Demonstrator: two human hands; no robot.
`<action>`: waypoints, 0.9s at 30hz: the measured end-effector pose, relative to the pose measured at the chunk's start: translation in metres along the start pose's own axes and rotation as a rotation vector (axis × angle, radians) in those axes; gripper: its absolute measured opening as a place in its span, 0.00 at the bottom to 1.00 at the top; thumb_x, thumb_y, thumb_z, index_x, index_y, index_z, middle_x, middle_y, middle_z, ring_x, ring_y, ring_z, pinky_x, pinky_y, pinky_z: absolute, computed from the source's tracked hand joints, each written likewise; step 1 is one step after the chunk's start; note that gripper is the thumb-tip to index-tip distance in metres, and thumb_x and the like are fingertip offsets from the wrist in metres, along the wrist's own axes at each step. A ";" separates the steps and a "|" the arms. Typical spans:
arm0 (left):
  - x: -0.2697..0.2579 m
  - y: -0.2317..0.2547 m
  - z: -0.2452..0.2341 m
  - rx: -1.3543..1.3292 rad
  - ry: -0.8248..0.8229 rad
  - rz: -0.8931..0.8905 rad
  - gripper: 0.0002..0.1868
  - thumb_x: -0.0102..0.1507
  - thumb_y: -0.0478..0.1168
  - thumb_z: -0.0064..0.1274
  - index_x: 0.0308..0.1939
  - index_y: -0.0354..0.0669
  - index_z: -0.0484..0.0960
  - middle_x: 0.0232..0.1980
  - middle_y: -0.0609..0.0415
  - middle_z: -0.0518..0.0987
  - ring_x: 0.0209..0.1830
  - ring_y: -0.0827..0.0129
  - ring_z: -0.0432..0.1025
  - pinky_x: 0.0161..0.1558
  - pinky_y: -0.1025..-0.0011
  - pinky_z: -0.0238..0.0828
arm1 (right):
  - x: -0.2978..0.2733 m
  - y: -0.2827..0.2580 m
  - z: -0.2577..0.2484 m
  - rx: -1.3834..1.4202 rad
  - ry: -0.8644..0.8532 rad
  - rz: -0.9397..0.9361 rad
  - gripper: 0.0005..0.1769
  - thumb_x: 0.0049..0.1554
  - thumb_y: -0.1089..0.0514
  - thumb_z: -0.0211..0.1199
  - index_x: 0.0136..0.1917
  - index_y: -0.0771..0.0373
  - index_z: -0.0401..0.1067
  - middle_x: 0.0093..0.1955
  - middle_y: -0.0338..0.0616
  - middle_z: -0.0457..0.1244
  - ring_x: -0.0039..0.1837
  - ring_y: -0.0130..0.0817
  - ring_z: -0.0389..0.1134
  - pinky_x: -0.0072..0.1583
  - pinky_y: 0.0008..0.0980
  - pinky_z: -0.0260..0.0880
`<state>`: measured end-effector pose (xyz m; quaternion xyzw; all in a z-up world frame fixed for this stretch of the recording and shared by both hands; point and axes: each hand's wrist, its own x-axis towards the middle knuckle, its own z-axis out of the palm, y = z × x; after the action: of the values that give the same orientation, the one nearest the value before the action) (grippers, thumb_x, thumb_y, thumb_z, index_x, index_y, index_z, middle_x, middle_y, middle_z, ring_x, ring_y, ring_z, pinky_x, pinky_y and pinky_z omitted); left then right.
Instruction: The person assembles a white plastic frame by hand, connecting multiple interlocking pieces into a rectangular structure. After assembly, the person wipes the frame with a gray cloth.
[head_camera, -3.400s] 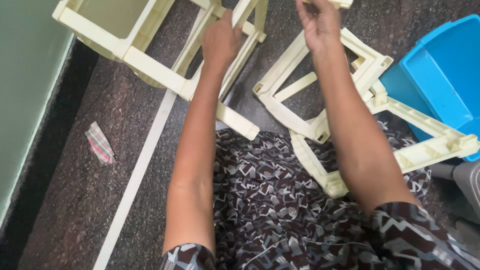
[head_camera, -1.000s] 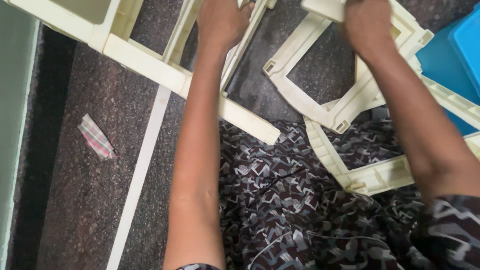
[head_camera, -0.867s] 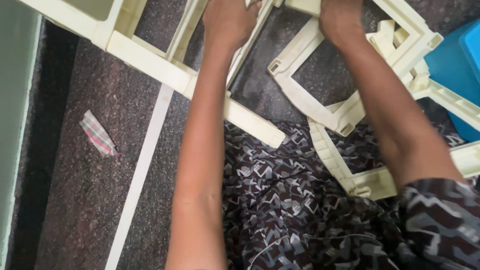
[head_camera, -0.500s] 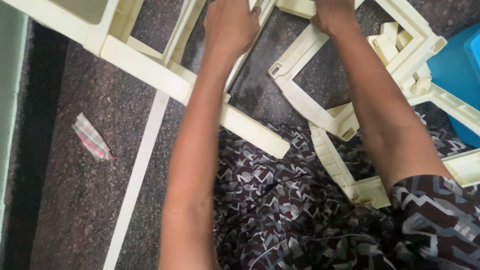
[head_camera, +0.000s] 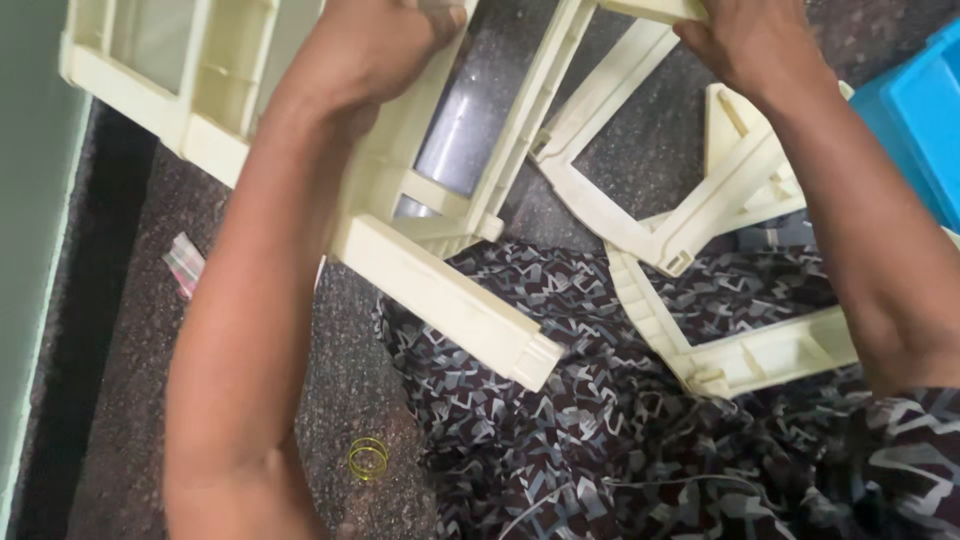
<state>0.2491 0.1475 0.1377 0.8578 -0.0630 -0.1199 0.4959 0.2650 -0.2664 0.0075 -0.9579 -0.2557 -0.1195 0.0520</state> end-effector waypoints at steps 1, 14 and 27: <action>-0.007 0.006 0.004 -0.039 0.020 0.011 0.17 0.63 0.40 0.59 0.50 0.31 0.79 0.46 0.50 0.83 0.47 0.65 0.78 0.49 0.68 0.75 | -0.005 0.001 -0.006 -0.001 -0.017 0.009 0.19 0.65 0.51 0.67 0.60 0.68 0.71 0.53 0.62 0.68 0.58 0.59 0.69 0.58 0.53 0.67; -0.024 0.008 0.045 0.211 0.042 0.252 0.36 0.58 0.38 0.63 0.69 0.38 0.69 0.48 0.39 0.83 0.49 0.50 0.79 0.53 0.61 0.72 | -0.018 -0.016 0.062 0.244 0.027 0.148 0.27 0.58 0.55 0.72 0.68 0.66 0.74 0.60 0.58 0.66 0.61 0.59 0.66 0.62 0.51 0.66; 0.010 -0.031 0.056 -0.019 -0.140 -0.138 0.35 0.73 0.61 0.45 0.64 0.29 0.79 0.57 0.36 0.78 0.59 0.47 0.75 0.55 0.53 0.69 | -0.043 -0.034 0.105 0.342 -0.188 0.336 0.31 0.56 0.53 0.69 0.71 0.62 0.71 0.61 0.60 0.64 0.61 0.62 0.65 0.63 0.52 0.64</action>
<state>0.2433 0.1139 0.0822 0.8448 -0.0371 -0.2142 0.4888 0.2332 -0.2407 -0.1034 -0.9711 -0.1133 0.0255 0.2085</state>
